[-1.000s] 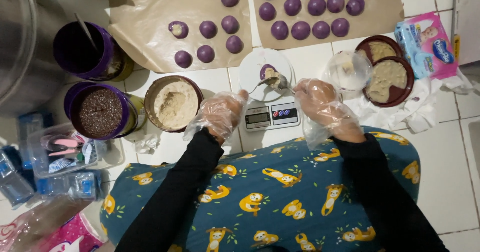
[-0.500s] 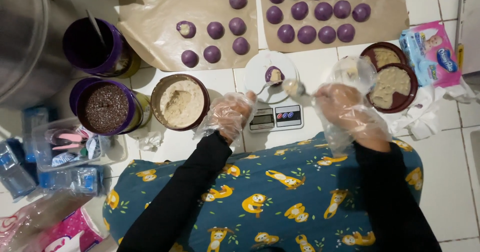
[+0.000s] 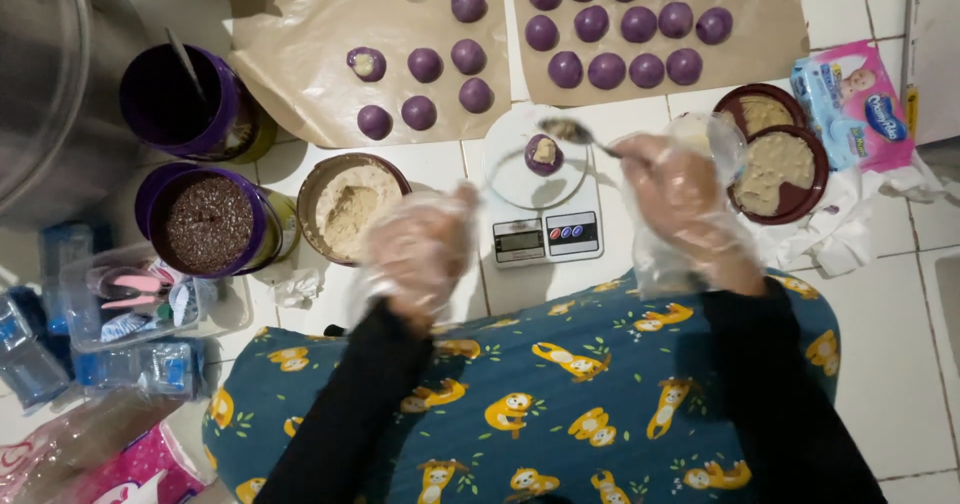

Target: The person is preparing filled pastries by weighing purple dough, flattening it, adding a dark filling with a spoon, and rolling it into a sphere.

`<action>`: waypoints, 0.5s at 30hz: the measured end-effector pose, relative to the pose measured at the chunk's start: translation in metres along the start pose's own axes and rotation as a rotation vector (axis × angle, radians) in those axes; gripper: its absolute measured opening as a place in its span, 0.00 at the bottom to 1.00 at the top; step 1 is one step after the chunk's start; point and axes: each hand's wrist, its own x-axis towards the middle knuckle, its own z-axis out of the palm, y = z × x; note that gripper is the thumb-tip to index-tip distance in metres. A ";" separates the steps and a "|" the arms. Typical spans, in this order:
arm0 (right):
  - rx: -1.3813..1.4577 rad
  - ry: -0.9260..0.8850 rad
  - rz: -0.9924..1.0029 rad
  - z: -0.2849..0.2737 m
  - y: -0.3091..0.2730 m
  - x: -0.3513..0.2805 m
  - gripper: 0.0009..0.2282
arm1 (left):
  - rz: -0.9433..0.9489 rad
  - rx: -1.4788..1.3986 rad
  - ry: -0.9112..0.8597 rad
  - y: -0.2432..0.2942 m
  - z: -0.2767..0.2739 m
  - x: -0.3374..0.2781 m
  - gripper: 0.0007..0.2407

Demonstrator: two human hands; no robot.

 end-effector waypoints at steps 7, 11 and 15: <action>0.809 -0.337 0.064 -0.019 -0.115 0.007 0.17 | -0.852 -1.331 -0.358 -0.046 0.029 -0.098 0.13; 0.927 -0.538 -0.092 0.057 -0.135 0.019 0.14 | -1.063 -1.654 -0.508 -0.052 0.036 -0.118 0.08; 0.819 -0.475 0.105 0.108 -0.163 0.006 0.10 | -1.115 -1.956 -0.633 -0.045 0.043 -0.117 0.08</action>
